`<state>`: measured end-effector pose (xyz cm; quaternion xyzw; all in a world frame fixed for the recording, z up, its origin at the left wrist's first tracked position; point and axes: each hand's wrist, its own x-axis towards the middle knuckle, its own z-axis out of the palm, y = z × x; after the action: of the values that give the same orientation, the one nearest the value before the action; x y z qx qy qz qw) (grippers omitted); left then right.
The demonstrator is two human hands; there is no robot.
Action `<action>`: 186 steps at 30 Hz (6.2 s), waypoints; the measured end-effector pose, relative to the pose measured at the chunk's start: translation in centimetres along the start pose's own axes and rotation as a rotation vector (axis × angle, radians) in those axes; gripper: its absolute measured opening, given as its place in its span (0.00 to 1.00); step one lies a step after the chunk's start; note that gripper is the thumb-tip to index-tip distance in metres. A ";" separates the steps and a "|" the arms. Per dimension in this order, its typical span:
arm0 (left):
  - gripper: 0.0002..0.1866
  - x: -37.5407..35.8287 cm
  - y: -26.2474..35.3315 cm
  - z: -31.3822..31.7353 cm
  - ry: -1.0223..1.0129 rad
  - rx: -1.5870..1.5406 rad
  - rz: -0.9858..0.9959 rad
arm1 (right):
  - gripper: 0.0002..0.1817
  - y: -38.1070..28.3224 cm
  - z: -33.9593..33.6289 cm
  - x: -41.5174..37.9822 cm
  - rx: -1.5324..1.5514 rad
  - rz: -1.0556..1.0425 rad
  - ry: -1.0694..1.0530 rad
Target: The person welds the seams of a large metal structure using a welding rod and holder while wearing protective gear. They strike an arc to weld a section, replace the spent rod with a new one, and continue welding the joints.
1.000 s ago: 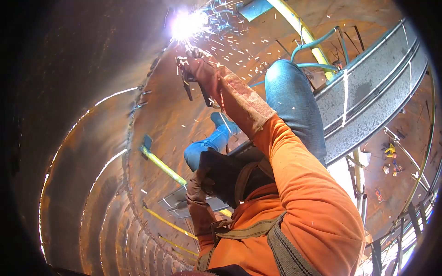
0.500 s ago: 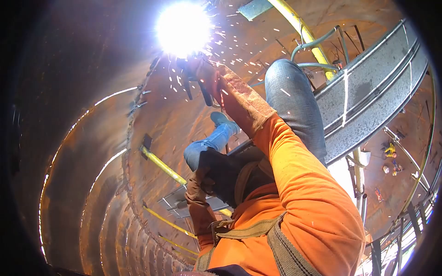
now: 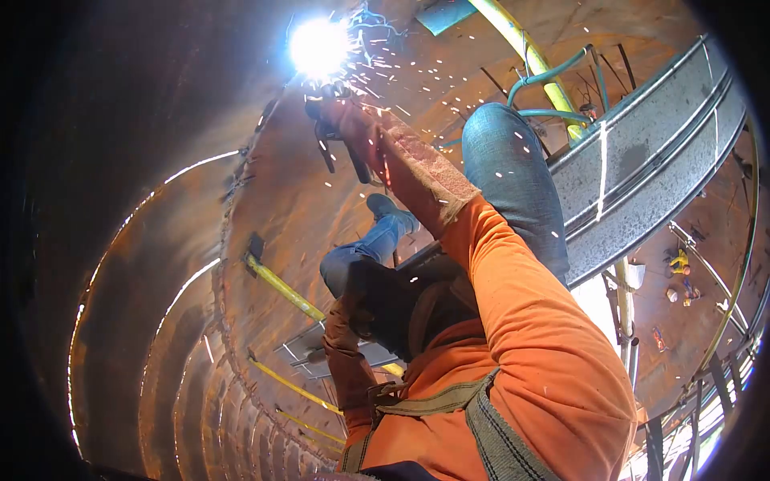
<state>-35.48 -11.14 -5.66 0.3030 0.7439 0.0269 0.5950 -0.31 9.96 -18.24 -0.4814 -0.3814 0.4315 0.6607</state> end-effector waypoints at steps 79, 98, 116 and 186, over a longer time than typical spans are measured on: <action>0.25 0.1 0.3 0.1 -0.017 -0.036 -0.040 | 0.04 -2.0 0.2 0.2 0.325 0.240 0.051; 0.22 0.6 0.9 -0.2 -0.089 -0.036 -0.090 | 0.05 -2.6 -1.5 -1.6 0.403 0.295 0.066; 0.23 0.2 1.2 0.6 0.014 -0.003 -0.130 | 0.06 -2.9 -1.9 -2.0 0.476 0.348 0.076; 0.20 9.5 -0.4 9.0 -0.187 0.277 1.198 | 0.37 -0.3 4.2 -20.6 -0.068 0.521 -0.290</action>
<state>-28.59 -9.77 -16.64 0.7433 0.3858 0.2329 0.4943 -11.05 -8.11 -18.75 -0.5184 -0.3496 0.6377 0.4500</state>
